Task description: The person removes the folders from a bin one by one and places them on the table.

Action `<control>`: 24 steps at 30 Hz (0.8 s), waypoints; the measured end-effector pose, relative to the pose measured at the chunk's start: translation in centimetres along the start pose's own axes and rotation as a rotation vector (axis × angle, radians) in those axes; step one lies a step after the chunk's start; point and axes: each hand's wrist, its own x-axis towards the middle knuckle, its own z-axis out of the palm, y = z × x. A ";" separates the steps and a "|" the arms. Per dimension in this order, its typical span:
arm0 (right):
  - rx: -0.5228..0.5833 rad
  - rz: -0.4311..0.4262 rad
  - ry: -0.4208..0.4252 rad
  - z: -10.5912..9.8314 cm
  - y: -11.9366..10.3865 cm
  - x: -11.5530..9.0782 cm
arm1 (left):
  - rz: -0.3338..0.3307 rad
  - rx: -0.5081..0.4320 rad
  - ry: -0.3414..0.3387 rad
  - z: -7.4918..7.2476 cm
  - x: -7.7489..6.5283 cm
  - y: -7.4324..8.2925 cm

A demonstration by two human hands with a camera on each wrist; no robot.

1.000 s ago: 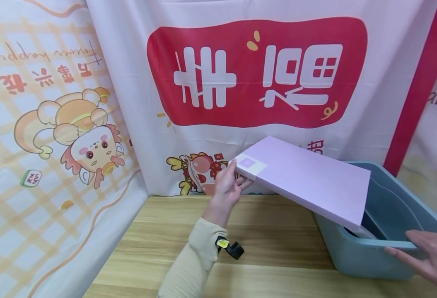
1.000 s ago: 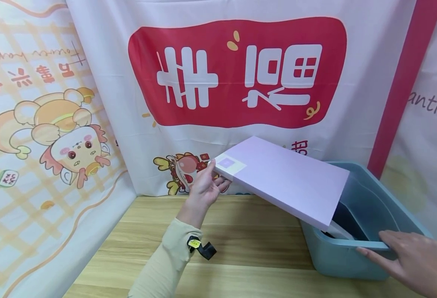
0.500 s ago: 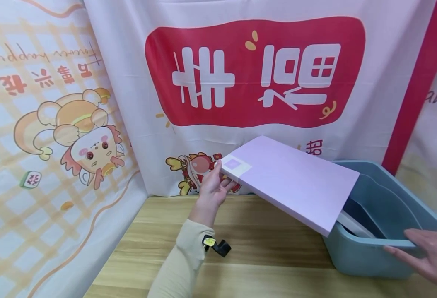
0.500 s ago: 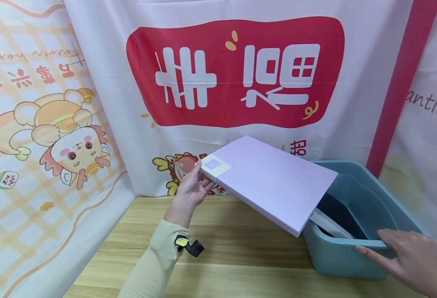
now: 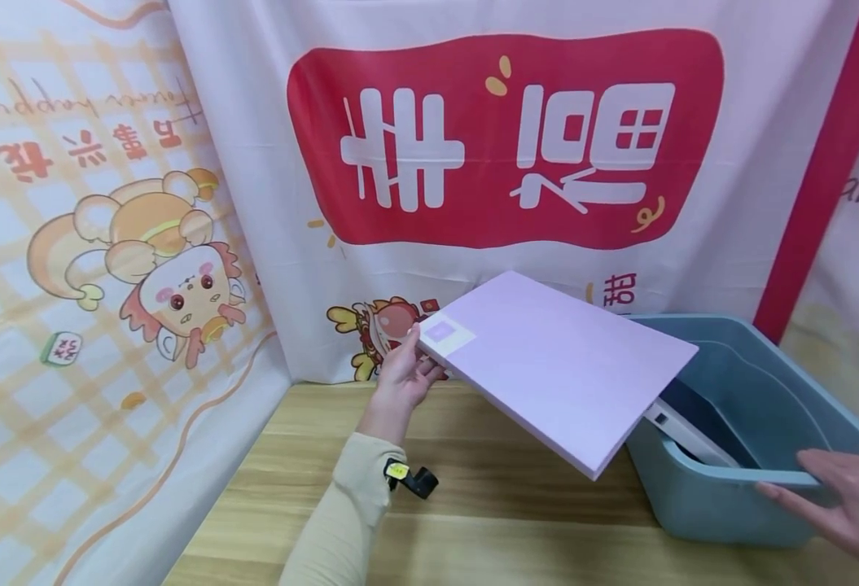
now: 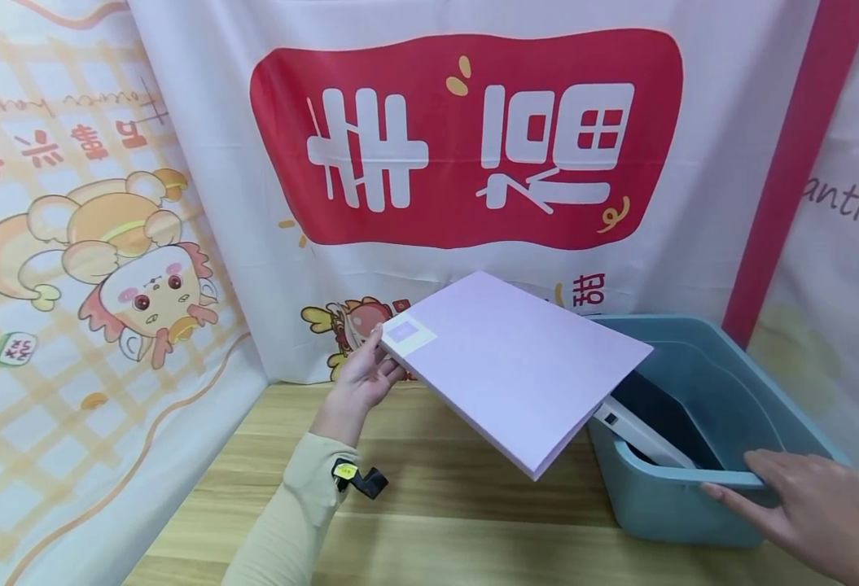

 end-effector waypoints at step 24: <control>0.005 -0.024 0.021 0.2 0.2 0.1 | -0.076 0.217 -0.004 -5.9 2.6 2.8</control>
